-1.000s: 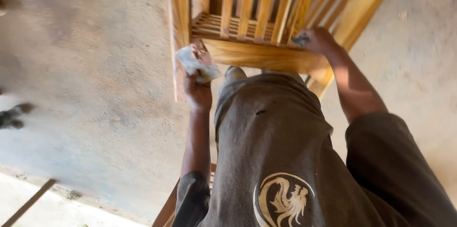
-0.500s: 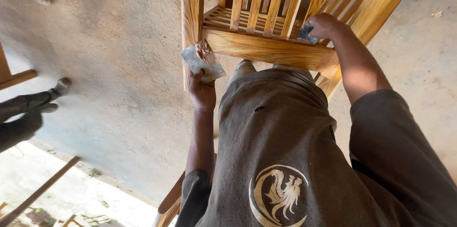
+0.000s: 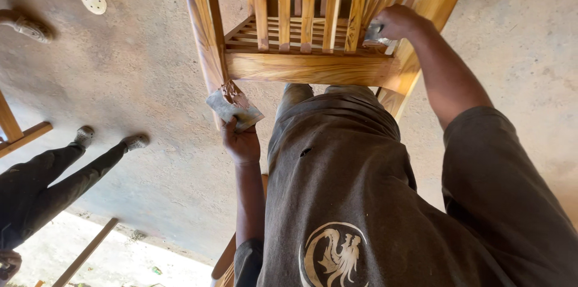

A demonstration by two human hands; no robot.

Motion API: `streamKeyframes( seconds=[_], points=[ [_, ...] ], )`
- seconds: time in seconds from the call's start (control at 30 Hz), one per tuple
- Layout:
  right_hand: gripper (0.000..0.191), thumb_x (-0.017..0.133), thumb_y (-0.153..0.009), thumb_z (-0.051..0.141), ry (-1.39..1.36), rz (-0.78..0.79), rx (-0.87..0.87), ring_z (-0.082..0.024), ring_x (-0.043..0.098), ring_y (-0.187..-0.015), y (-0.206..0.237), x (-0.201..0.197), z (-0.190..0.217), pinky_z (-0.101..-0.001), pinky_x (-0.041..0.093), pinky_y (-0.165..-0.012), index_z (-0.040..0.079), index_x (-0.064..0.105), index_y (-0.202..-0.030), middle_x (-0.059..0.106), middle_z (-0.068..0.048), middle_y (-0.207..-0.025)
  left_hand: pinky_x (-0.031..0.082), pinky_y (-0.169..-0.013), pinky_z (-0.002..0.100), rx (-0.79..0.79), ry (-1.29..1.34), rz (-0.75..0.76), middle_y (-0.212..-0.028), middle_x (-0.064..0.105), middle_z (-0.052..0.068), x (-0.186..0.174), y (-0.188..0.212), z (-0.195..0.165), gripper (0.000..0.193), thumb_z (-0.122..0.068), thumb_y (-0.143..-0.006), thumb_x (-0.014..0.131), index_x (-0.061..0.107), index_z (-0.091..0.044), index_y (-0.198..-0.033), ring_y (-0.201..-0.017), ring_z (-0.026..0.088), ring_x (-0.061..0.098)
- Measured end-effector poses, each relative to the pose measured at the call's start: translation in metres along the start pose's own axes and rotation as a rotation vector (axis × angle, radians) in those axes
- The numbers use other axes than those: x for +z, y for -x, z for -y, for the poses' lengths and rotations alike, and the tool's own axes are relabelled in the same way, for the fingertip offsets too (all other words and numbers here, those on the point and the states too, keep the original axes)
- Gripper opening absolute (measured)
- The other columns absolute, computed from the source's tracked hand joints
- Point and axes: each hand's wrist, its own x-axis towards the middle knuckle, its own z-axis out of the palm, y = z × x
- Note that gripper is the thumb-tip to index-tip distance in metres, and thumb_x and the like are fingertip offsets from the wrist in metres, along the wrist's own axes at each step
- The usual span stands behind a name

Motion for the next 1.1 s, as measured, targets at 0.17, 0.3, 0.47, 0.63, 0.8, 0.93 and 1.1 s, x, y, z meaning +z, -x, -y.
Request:
streamKeyframes(
  seconds=[0.17, 0.3, 0.47, 0.63, 0.8, 0.93, 1.1],
  points=[
    [0.044, 0.072, -0.086, 0.007, 0.079, 0.002, -0.125, -0.030, 0.072, -0.094, -0.023, 0.029, 0.008, -0.0440, 0.056, -0.088, 0.013, 0.072, -0.130, 0.076, -0.018, -0.111, 0.051, -0.110, 0.044, 0.013, -0.009, 0.045, -0.140, 0.060, 0.011, -0.011, 0.002, 0.006, 0.050, -0.009, -0.102, 0.051, 0.048, -0.007, -0.152, -0.126, 0.023, 0.061],
    [0.038, 0.073, -0.087, 0.008, 0.020, 0.091, -0.108, -0.029, 0.072, -0.090, -0.026, 0.034, 0.015, -0.0445, 0.057, -0.079, 0.012, 0.074, -0.125, 0.077, -0.017, -0.106, 0.051, -0.109, 0.044, 0.030, -0.021, 0.010, -0.140, 0.061, 0.011, -0.014, 0.006, 0.009, 0.049, -0.009, -0.101, 0.051, 0.050, -0.008, -0.150, -0.126, 0.023, 0.061],
    [0.026, 0.076, -0.091, 0.015, -0.131, 0.178, -0.044, -0.029, 0.069, -0.086, -0.011, 0.018, 0.009, -0.0466, 0.055, -0.075, 0.009, 0.077, -0.117, 0.078, -0.017, -0.102, 0.051, -0.107, 0.045, 0.059, -0.042, 0.004, -0.138, 0.062, 0.011, -0.003, 0.014, 0.013, 0.052, -0.012, -0.098, 0.052, 0.050, -0.008, -0.149, -0.125, 0.024, 0.061],
    [0.036, 0.078, -0.087, 0.016, -0.370, -0.135, -0.117, -0.022, 0.069, -0.087, -0.006, 0.002, -0.020, -0.0407, 0.054, -0.077, 0.011, 0.074, -0.122, 0.077, -0.011, -0.108, 0.050, -0.107, 0.042, 0.077, -0.040, -0.026, -0.140, 0.061, 0.010, 0.011, 0.014, 0.023, 0.051, -0.016, -0.098, 0.056, 0.050, -0.007, -0.148, -0.127, 0.023, 0.059],
    [0.034, 0.077, -0.087, 0.010, -1.067, -0.526, -0.305, -0.014, 0.068, -0.097, 0.002, 0.011, -0.017, -0.0301, 0.056, -0.085, 0.005, 0.071, -0.120, 0.073, -0.003, -0.107, 0.055, -0.094, 0.037, 0.120, -0.019, 0.030, -0.119, 0.068, 0.006, 0.032, 0.000, 0.031, 0.035, -0.017, -0.097, 0.057, 0.058, -0.007, -0.131, -0.108, 0.019, 0.066],
    [0.025, 0.070, -0.092, 0.011, -1.254, -0.582, -0.287, -0.015, 0.066, -0.095, 0.009, 0.037, 0.005, -0.0311, 0.055, -0.085, 0.003, 0.071, -0.115, 0.072, -0.005, -0.108, 0.054, -0.079, 0.032, 0.128, -0.033, 0.025, -0.102, 0.067, 0.005, 0.038, -0.010, 0.036, 0.024, -0.013, -0.102, 0.055, 0.060, -0.004, -0.124, -0.087, 0.015, 0.064],
    [0.026, 0.065, -0.094, 0.012, -1.319, -0.435, -0.207, -0.019, 0.068, -0.087, 0.011, 0.068, 0.027, -0.0344, 0.054, -0.074, 0.000, 0.073, -0.115, 0.073, -0.008, -0.102, 0.052, -0.073, 0.030, 0.118, -0.100, 0.041, -0.100, 0.066, 0.005, 0.039, -0.019, 0.039, 0.030, -0.015, -0.102, 0.052, 0.062, -0.002, -0.126, -0.083, 0.014, 0.062]
  ],
)
